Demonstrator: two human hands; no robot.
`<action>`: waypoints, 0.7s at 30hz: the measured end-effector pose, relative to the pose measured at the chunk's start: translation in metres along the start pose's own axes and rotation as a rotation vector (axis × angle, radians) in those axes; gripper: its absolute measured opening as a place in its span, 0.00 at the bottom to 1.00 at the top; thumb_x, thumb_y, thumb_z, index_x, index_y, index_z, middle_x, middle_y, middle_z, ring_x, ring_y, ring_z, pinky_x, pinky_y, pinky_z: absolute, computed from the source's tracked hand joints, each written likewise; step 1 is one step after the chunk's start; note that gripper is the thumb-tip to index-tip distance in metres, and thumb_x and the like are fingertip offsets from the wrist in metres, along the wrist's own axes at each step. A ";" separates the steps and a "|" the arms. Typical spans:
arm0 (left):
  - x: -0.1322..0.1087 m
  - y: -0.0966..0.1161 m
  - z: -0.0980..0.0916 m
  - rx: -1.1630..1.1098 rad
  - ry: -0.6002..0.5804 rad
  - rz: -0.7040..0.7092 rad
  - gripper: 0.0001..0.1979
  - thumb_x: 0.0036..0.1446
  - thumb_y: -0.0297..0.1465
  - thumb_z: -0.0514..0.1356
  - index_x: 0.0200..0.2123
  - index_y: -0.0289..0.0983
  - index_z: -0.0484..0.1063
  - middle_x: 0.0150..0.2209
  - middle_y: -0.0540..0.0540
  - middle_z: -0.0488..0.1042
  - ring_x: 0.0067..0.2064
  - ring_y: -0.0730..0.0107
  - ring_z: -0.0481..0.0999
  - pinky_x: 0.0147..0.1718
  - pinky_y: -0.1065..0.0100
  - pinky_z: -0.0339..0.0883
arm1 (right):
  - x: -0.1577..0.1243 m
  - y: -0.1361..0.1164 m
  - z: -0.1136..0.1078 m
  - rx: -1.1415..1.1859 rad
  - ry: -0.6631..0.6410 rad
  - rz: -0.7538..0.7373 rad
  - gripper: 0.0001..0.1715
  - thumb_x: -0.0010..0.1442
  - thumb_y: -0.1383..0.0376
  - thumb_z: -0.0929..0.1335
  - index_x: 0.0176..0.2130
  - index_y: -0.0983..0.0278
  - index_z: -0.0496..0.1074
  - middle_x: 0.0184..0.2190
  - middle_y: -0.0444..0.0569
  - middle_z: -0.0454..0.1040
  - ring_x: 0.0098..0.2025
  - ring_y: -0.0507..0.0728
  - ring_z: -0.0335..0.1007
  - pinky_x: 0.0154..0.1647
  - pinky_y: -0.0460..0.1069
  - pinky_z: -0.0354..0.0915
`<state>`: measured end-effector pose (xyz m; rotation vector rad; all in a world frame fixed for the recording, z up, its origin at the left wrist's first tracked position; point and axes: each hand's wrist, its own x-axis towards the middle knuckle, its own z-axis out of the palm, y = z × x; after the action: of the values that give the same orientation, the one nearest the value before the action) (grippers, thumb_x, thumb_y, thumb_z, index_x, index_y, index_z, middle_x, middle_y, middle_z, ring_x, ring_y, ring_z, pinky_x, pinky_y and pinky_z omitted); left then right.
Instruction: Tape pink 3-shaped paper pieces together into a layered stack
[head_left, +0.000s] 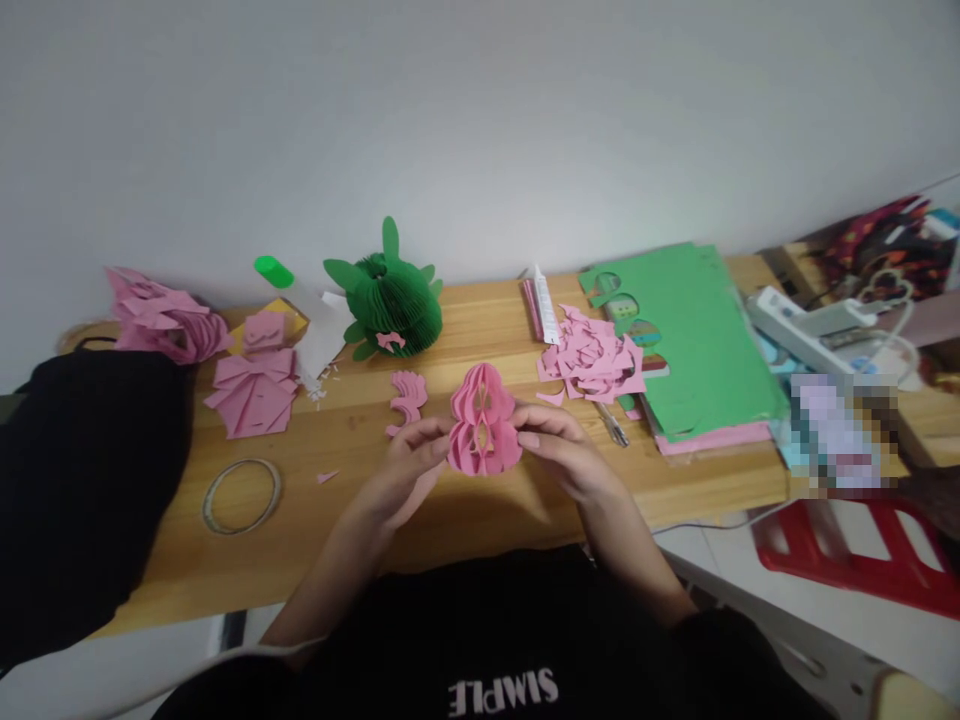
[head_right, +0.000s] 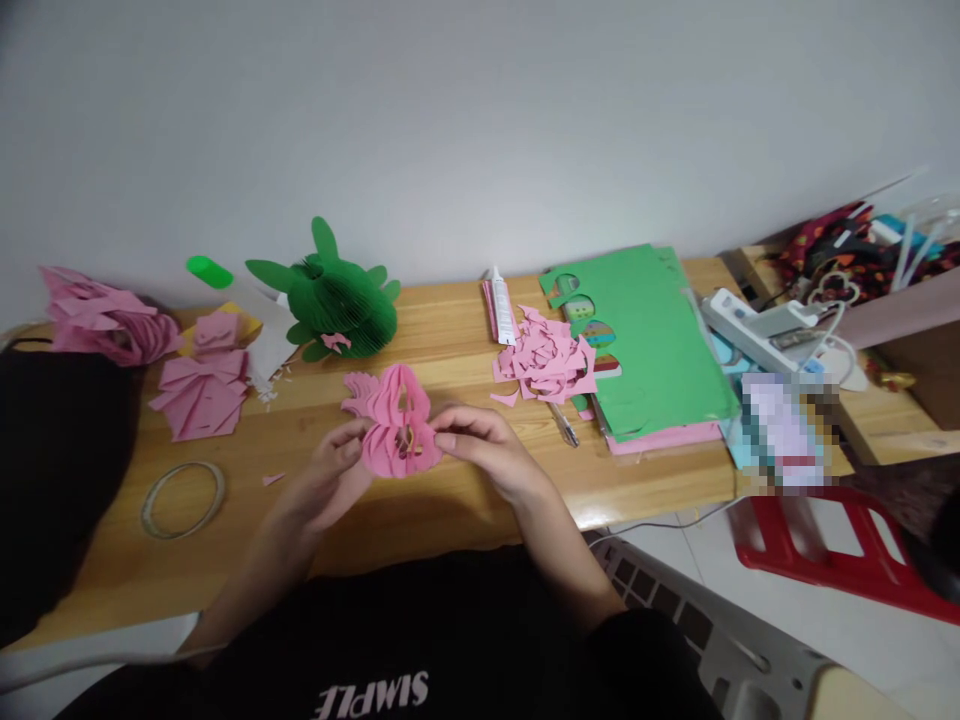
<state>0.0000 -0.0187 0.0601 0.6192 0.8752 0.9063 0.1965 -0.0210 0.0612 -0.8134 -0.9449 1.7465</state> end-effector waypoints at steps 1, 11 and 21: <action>0.000 0.000 0.000 -0.020 0.002 -0.009 0.23 0.34 0.46 0.76 0.28 0.35 0.78 0.27 0.50 0.76 0.32 0.71 0.73 0.39 0.66 0.65 | 0.000 0.000 0.000 0.021 0.006 0.015 0.06 0.51 0.59 0.76 0.31 0.57 0.79 0.33 0.42 0.76 0.37 0.52 0.70 0.43 0.48 0.65; -0.001 -0.003 0.000 -0.127 -0.013 -0.036 0.21 0.34 0.45 0.76 0.27 0.37 0.79 0.29 0.50 0.78 0.31 0.70 0.75 0.37 0.65 0.68 | 0.001 0.001 0.004 0.065 -0.006 0.057 0.10 0.47 0.55 0.78 0.29 0.56 0.81 0.32 0.43 0.77 0.37 0.53 0.70 0.45 0.50 0.66; -0.002 -0.006 -0.006 -0.107 -0.078 -0.029 0.22 0.39 0.48 0.74 0.31 0.37 0.80 0.29 0.49 0.77 0.35 0.64 0.76 0.41 0.60 0.66 | 0.000 0.003 0.001 0.074 0.015 0.091 0.12 0.45 0.55 0.78 0.30 0.57 0.80 0.33 0.44 0.77 0.37 0.54 0.70 0.47 0.52 0.66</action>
<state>-0.0032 -0.0228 0.0527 0.5447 0.7596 0.8908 0.1942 -0.0222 0.0591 -0.8316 -0.8393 1.8401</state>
